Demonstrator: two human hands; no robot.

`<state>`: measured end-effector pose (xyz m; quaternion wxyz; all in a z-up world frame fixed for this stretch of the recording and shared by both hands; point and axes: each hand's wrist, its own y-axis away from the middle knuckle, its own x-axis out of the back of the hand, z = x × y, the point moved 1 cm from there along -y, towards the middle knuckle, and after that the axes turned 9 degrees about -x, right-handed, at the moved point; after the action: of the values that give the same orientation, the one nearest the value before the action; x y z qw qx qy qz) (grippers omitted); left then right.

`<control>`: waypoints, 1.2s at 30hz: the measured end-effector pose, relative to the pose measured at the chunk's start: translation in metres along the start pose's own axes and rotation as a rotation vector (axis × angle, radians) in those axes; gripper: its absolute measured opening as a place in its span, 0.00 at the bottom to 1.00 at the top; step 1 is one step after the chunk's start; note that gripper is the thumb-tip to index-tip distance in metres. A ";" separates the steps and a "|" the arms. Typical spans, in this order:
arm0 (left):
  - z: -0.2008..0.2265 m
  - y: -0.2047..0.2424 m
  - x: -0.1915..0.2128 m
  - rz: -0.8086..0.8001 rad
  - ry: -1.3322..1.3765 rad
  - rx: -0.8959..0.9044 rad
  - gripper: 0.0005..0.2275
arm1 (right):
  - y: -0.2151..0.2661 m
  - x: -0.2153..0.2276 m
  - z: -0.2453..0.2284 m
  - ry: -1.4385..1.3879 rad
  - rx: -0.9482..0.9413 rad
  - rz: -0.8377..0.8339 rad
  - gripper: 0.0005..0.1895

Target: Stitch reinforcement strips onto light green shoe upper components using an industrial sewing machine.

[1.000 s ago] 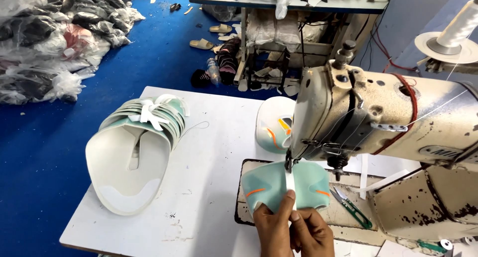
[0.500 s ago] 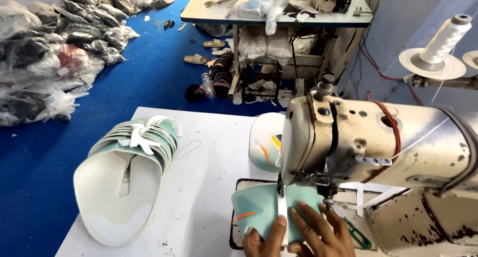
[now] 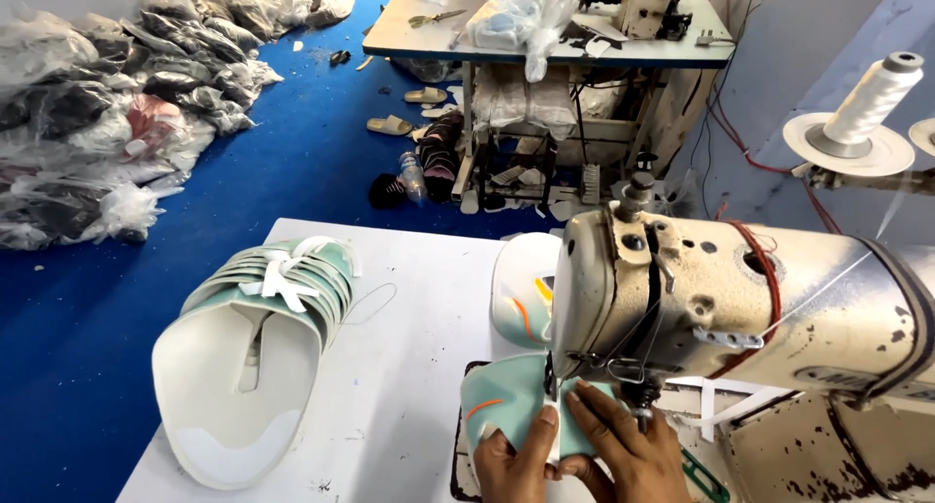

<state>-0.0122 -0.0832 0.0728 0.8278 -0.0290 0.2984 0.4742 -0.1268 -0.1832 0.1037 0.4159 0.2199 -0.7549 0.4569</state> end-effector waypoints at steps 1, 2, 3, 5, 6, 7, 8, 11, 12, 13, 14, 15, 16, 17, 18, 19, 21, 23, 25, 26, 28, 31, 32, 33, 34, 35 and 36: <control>-0.004 0.000 0.002 0.002 -0.003 0.001 0.11 | 0.000 0.002 -0.003 -0.003 -0.002 -0.001 0.33; -0.008 -0.001 0.004 -0.009 -0.049 -0.006 0.11 | 0.000 0.004 -0.005 -0.022 0.029 0.052 0.32; -0.011 -0.002 0.007 -0.020 -0.098 -0.014 0.11 | 0.000 0.005 -0.009 -0.042 0.058 0.107 0.32; -0.013 0.000 0.010 -0.036 -0.082 0.006 0.11 | 0.006 0.004 -0.011 -0.048 0.015 0.118 0.28; -0.014 0.003 0.012 -0.054 -0.062 0.026 0.11 | 0.011 0.004 -0.012 -0.050 -0.026 0.130 0.25; -0.016 0.005 0.012 -0.054 -0.067 0.032 0.11 | 0.008 0.009 -0.014 -0.051 -0.033 0.127 0.25; -0.018 0.007 0.012 -0.072 -0.052 -0.011 0.11 | 0.005 0.014 -0.016 -0.078 -0.060 0.108 0.24; -0.021 0.011 0.011 -0.080 -0.036 -0.030 0.10 | -0.003 0.025 -0.021 -0.100 -0.093 0.062 0.22; -0.020 0.010 0.010 -0.072 -0.033 -0.014 0.11 | -0.006 0.027 -0.022 -0.096 -0.092 0.040 0.22; -0.021 0.010 0.010 -0.072 -0.034 -0.010 0.11 | -0.005 0.027 -0.023 -0.094 -0.096 0.037 0.22; -0.021 0.009 0.011 -0.084 -0.030 -0.009 0.10 | -0.005 0.027 -0.023 -0.100 -0.108 0.020 0.22; -0.021 0.008 0.011 -0.095 -0.024 -0.010 0.09 | -0.004 0.026 -0.023 -0.105 -0.118 0.002 0.21; -0.021 0.009 0.011 -0.096 -0.023 -0.006 0.09 | -0.003 0.025 -0.024 -0.103 -0.120 0.000 0.21; -0.020 0.008 0.010 -0.083 -0.012 -0.012 0.08 | -0.003 0.024 -0.025 -0.101 -0.109 0.006 0.21; -0.018 0.008 0.010 -0.071 -0.001 -0.017 0.07 | -0.003 0.023 -0.026 -0.099 -0.098 0.011 0.22; -0.024 0.007 0.014 -0.071 0.000 -0.017 0.07 | -0.003 0.024 -0.028 -0.098 -0.098 0.012 0.22; -0.034 0.004 0.019 -0.141 0.028 -0.122 0.08 | -0.005 0.026 -0.031 -0.077 -0.103 -0.011 0.27; -0.030 0.004 0.020 -0.150 0.000 -0.135 0.08 | -0.007 0.029 -0.034 -0.035 -0.098 -0.029 0.27; -0.027 0.003 0.020 -0.157 -0.027 -0.149 0.08 | -0.007 0.029 -0.034 0.007 -0.091 -0.049 0.27; -0.025 0.003 0.020 -0.152 -0.037 -0.133 0.08 | -0.007 0.028 -0.032 0.009 -0.095 -0.058 0.28; -0.021 0.001 0.018 -0.143 -0.040 -0.122 0.08 | -0.007 0.024 -0.027 0.013 -0.089 -0.068 0.28; -0.015 -0.005 0.014 -0.136 -0.019 -0.061 0.09 | -0.010 0.020 -0.023 0.012 -0.018 0.045 0.25; -0.014 -0.007 0.013 -0.115 -0.018 -0.052 0.10 | -0.012 0.021 -0.023 0.017 -0.046 0.038 0.24; -0.012 -0.009 0.012 -0.095 -0.019 -0.046 0.11 | -0.015 0.022 -0.024 0.021 -0.075 0.034 0.23; -0.012 -0.010 0.010 -0.096 -0.019 -0.051 0.11 | -0.015 0.020 -0.022 0.020 -0.072 0.039 0.23; -0.011 -0.011 0.010 -0.090 -0.011 -0.018 0.11 | -0.015 0.019 -0.020 -0.011 -0.079 0.054 0.23; -0.011 -0.012 0.010 -0.083 -0.003 0.015 0.11 | -0.015 0.017 -0.018 -0.041 -0.086 0.069 0.22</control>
<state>-0.0038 -0.0860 0.0560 0.8474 -0.0347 0.2992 0.4371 -0.1176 -0.1740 0.1298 0.3936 0.1850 -0.7894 0.4334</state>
